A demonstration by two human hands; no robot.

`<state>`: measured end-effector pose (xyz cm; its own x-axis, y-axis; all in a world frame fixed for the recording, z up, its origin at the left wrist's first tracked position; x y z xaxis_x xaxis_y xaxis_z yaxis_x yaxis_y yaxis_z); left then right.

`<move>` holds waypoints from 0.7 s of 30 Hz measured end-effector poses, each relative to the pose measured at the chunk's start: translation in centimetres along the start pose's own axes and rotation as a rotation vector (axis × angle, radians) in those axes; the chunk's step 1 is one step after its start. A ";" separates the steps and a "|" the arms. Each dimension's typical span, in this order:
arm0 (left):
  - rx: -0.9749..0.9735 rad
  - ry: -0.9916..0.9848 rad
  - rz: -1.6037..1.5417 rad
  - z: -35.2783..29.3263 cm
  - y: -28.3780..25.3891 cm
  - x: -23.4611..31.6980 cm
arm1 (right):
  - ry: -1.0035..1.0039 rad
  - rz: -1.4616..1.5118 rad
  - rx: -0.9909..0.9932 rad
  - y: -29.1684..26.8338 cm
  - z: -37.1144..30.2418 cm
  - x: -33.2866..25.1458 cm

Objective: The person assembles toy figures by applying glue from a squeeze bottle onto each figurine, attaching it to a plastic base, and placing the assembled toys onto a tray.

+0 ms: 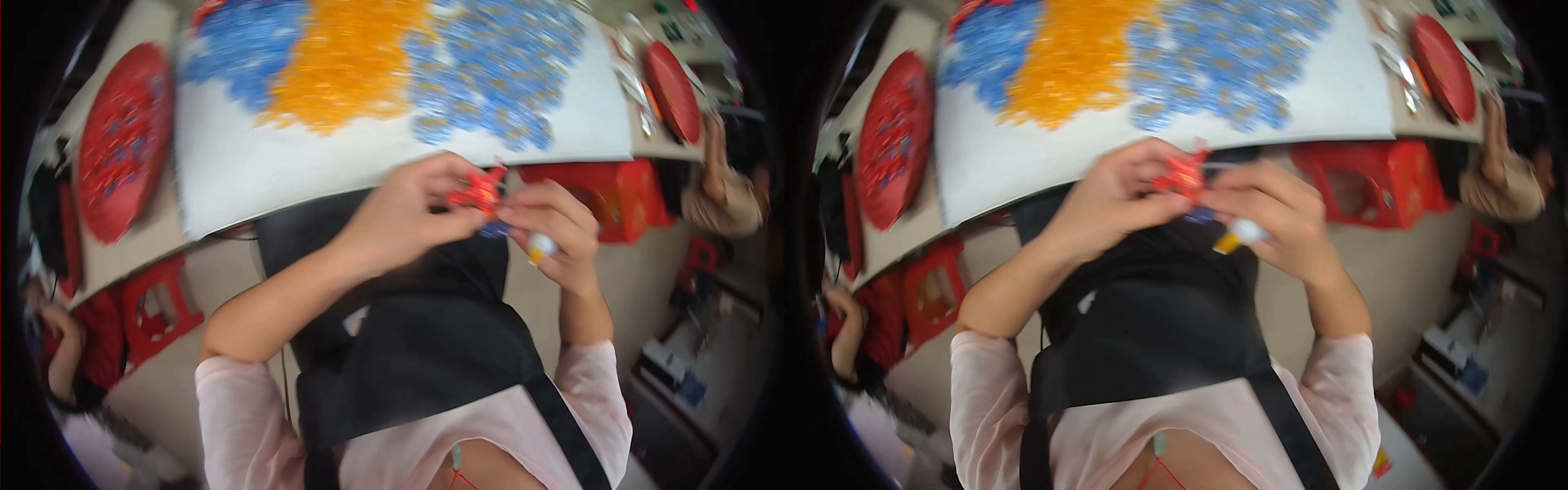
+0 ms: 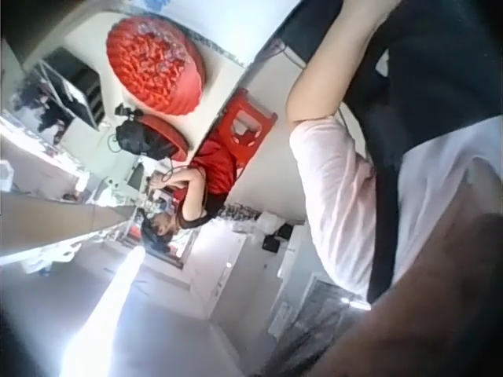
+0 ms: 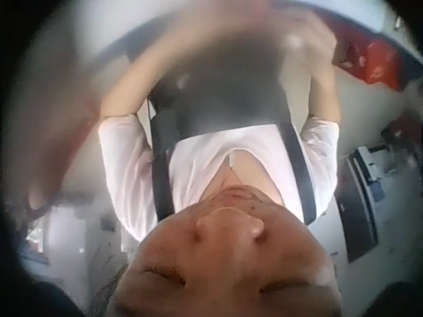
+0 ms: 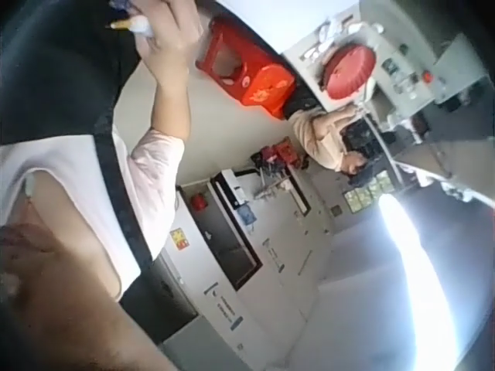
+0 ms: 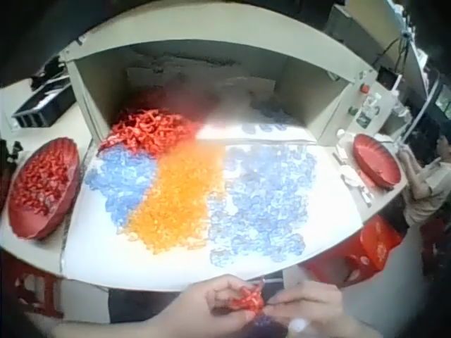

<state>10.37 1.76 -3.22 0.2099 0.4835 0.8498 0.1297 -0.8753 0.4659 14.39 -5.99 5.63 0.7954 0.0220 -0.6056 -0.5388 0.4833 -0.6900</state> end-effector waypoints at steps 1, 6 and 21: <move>-0.060 -0.006 0.027 0.5 0.3 0.3 | 0.003 -0.015 -0.003 -0.2 -0.1 0.1; -0.096 0.086 -0.022 -0.3 1.2 0.8 | -0.007 0.020 0.030 -0.7 0.0 -1.6; 0.050 0.051 -0.001 -2.6 -2.8 3.2 | -0.123 0.064 -0.048 2.0 4.2 -2.6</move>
<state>8.17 5.68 -1.17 0.1601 0.4820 0.8614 0.1780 -0.8725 0.4551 12.40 -1.41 7.55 0.7858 0.1602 -0.5974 -0.5995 0.4348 -0.6720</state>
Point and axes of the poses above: each hand's wrist, its own z-axis towards the middle knuckle, its own y-axis out of the palm, x = y × z, the point moved 10 cm from there along z, towards the middle knuckle
